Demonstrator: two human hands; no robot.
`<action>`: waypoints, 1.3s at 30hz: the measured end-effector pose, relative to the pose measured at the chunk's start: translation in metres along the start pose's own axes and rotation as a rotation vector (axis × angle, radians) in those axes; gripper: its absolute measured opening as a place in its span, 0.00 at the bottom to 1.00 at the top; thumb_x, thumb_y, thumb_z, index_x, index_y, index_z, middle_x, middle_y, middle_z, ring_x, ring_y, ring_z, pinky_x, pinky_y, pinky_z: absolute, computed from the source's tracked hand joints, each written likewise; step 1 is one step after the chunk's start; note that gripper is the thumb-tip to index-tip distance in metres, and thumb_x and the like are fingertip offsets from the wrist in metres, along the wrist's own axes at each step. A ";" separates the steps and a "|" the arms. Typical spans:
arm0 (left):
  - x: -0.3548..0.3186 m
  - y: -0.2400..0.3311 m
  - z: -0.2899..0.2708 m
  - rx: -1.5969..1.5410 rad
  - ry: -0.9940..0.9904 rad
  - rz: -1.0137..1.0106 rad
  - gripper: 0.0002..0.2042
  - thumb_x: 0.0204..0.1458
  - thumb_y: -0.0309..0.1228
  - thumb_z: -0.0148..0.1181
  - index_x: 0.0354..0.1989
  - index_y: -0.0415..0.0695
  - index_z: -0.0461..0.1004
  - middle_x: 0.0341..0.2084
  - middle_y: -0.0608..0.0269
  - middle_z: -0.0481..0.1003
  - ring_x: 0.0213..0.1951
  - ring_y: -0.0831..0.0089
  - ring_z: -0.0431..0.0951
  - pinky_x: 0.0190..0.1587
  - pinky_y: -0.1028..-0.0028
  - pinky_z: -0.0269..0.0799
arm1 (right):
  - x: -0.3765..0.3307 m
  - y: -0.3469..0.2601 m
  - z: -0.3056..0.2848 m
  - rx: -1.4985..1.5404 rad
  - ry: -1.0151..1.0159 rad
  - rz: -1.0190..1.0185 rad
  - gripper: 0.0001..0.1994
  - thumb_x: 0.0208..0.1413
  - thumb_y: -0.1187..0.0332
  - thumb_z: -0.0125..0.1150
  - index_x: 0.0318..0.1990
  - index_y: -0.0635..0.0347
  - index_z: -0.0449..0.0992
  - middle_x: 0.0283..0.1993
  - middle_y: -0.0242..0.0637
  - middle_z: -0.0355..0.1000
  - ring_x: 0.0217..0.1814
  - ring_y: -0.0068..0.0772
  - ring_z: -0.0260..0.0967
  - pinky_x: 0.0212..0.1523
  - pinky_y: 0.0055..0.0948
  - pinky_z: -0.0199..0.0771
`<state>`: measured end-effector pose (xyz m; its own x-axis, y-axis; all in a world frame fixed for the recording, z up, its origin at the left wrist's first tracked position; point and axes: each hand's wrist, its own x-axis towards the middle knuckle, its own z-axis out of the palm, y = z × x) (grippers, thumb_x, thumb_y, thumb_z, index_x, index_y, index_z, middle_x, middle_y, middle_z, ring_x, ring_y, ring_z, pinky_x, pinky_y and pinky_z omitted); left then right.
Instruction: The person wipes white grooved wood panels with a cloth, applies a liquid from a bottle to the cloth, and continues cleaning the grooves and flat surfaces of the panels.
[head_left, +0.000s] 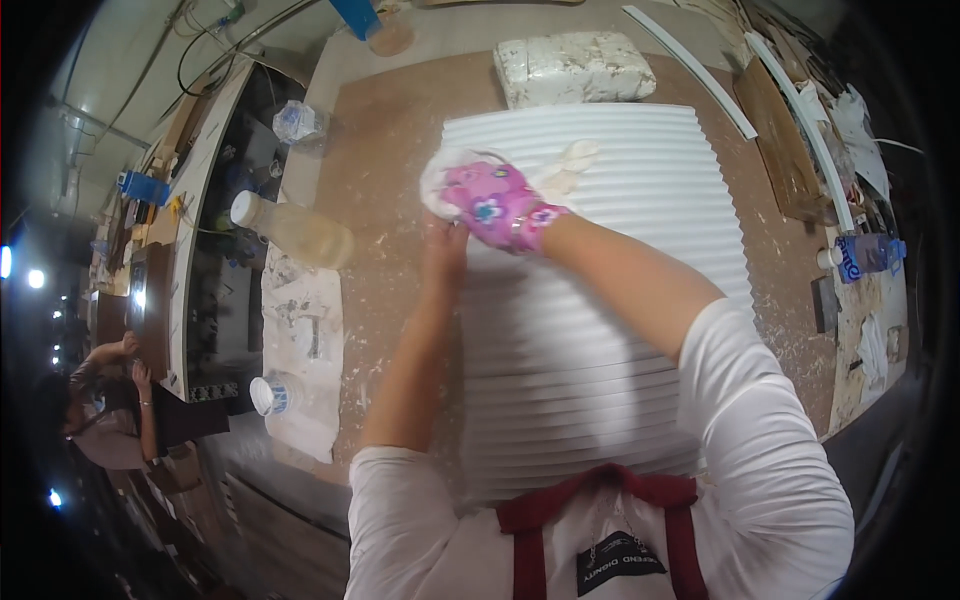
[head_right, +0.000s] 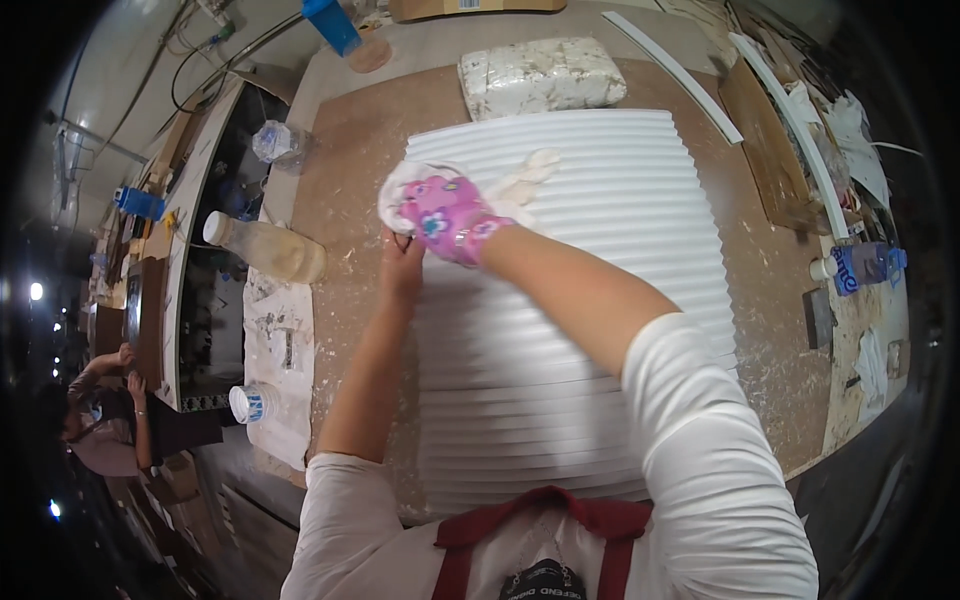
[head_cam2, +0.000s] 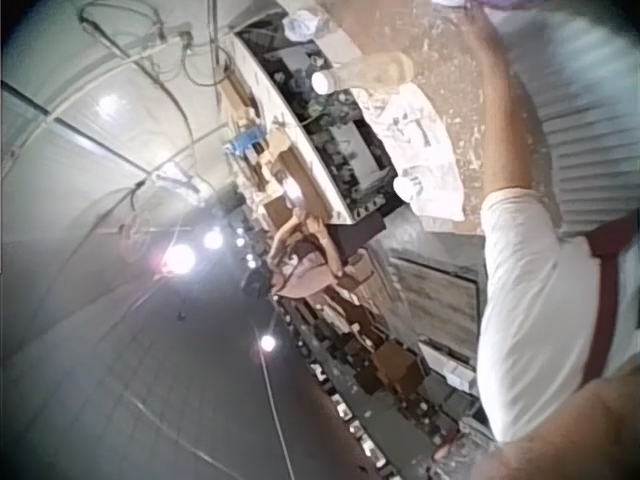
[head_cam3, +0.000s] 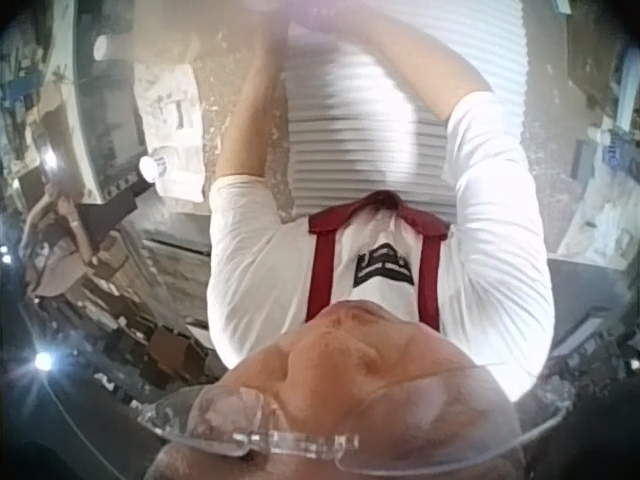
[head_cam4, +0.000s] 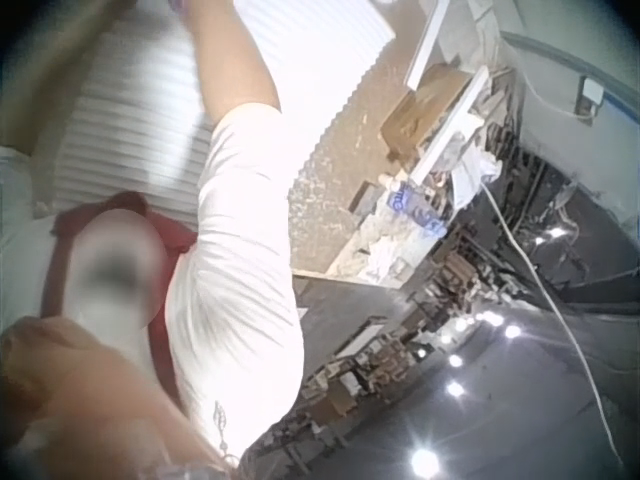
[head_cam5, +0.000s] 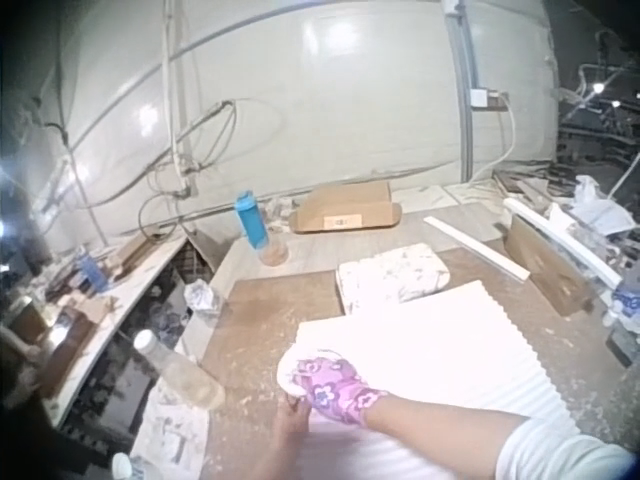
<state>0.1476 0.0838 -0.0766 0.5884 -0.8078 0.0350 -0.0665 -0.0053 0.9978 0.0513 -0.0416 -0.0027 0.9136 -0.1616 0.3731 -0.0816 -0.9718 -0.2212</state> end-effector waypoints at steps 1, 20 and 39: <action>-0.003 0.003 -0.003 0.046 0.061 -0.020 0.33 0.57 0.25 0.50 0.69 0.40 0.42 0.61 0.53 0.63 0.60 0.70 0.62 0.61 0.73 0.56 | -0.011 -0.001 -0.018 -0.067 0.019 -0.026 0.15 0.51 0.68 0.52 0.47 0.48 0.77 0.53 0.37 0.72 0.56 0.39 0.68 0.65 0.41 0.58; -0.010 0.040 0.020 -0.005 0.119 -0.145 0.31 0.59 0.27 0.47 0.70 0.43 0.43 0.68 0.50 0.52 0.68 0.63 0.53 0.67 0.69 0.48 | -0.219 0.105 -0.131 -0.330 0.071 0.262 0.18 0.54 0.59 0.55 0.50 0.57 0.74 0.52 0.48 0.70 0.57 0.47 0.65 0.61 0.39 0.61; -0.029 0.090 0.027 -0.893 0.198 -0.376 0.32 0.63 0.56 0.28 0.69 0.48 0.50 0.66 0.57 0.55 0.67 0.58 0.54 0.68 0.57 0.46 | -0.050 -0.059 0.002 0.017 -0.055 0.108 0.26 0.57 0.52 0.46 0.60 0.54 0.64 0.70 0.45 0.52 0.75 0.48 0.41 0.70 0.53 0.40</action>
<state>0.1024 0.0905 0.0108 0.5764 -0.7307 -0.3657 0.7367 0.2710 0.6196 0.0109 0.0244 -0.0105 0.9204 -0.2550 0.2965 -0.1741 -0.9461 -0.2732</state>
